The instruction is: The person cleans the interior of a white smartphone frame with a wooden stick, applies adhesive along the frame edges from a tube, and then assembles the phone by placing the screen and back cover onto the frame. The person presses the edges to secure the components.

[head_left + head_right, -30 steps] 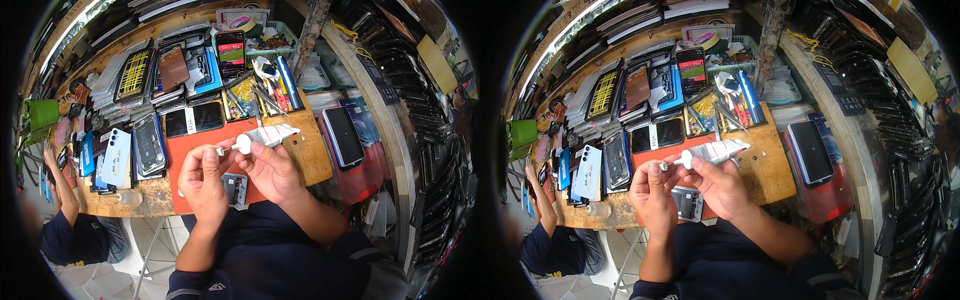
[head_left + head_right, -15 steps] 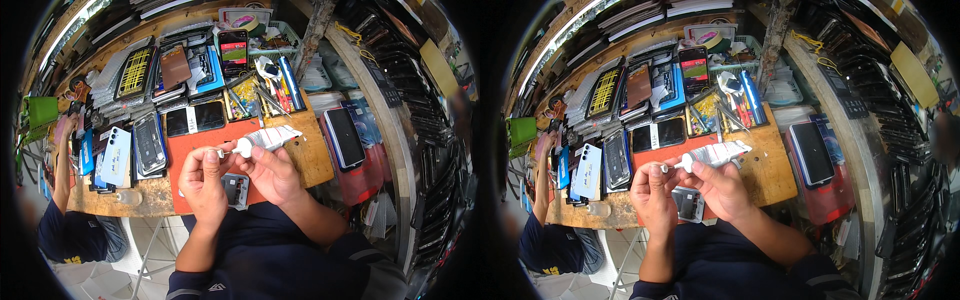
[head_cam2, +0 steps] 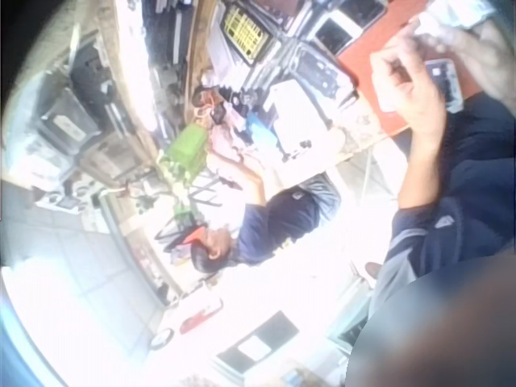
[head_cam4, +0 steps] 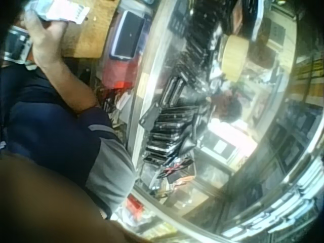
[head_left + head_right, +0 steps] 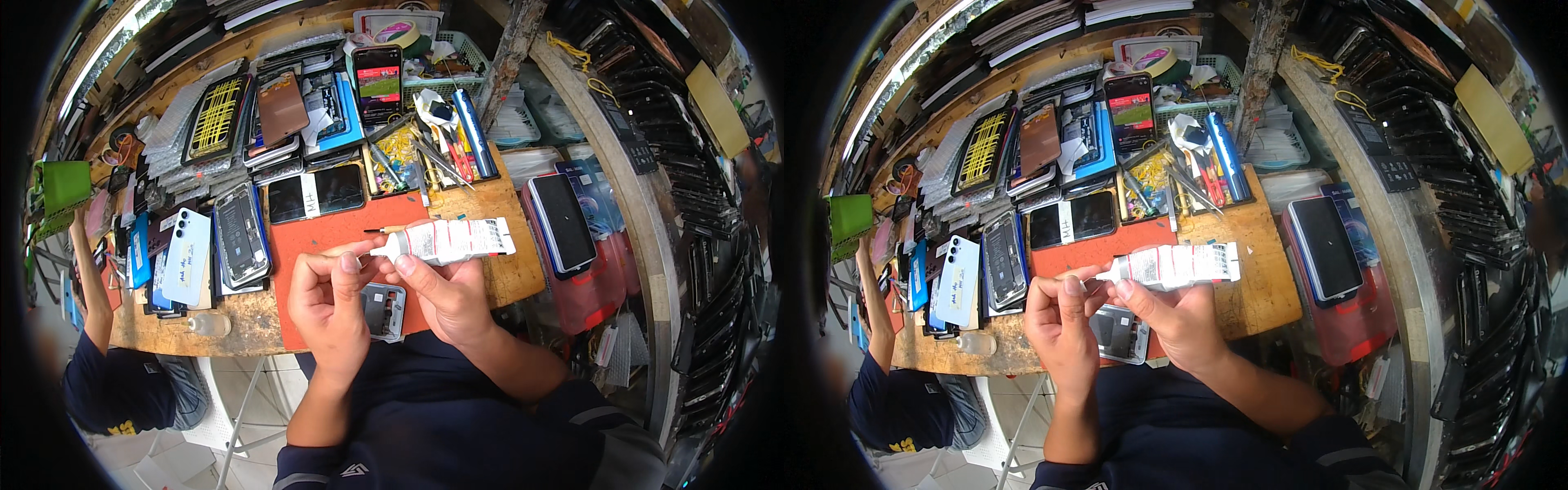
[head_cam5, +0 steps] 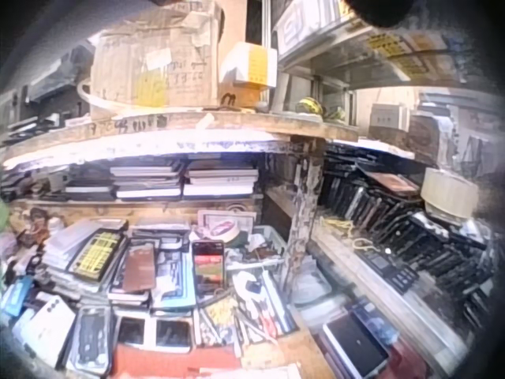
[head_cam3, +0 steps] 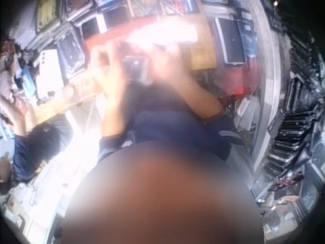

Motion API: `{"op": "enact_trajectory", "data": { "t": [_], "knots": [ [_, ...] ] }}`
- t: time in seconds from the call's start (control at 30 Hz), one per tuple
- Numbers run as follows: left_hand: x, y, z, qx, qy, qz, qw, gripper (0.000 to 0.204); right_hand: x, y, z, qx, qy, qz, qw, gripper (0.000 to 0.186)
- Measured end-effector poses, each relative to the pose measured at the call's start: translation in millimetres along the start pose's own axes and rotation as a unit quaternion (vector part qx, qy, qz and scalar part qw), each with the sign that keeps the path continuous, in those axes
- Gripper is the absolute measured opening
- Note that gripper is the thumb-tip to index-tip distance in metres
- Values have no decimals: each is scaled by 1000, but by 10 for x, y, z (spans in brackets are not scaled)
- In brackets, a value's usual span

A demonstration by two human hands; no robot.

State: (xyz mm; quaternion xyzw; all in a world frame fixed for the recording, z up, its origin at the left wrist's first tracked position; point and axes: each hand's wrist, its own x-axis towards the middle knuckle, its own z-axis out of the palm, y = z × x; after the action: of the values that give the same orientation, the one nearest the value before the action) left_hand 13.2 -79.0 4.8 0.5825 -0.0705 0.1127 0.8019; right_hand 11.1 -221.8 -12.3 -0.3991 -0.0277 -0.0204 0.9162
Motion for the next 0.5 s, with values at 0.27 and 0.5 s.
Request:
{"op": "enact_trajectory", "data": {
  "t": [0.27,0.5],
  "knots": [
    [-34,-11,-16,19,-19,-6,1000,17,-27,-11,-20,17,11,13,1000,22],
    [42,36,-168,-35,-34,-65,997,26,-28,-36,-58,43,-21,39,998,22]
  ]
}}
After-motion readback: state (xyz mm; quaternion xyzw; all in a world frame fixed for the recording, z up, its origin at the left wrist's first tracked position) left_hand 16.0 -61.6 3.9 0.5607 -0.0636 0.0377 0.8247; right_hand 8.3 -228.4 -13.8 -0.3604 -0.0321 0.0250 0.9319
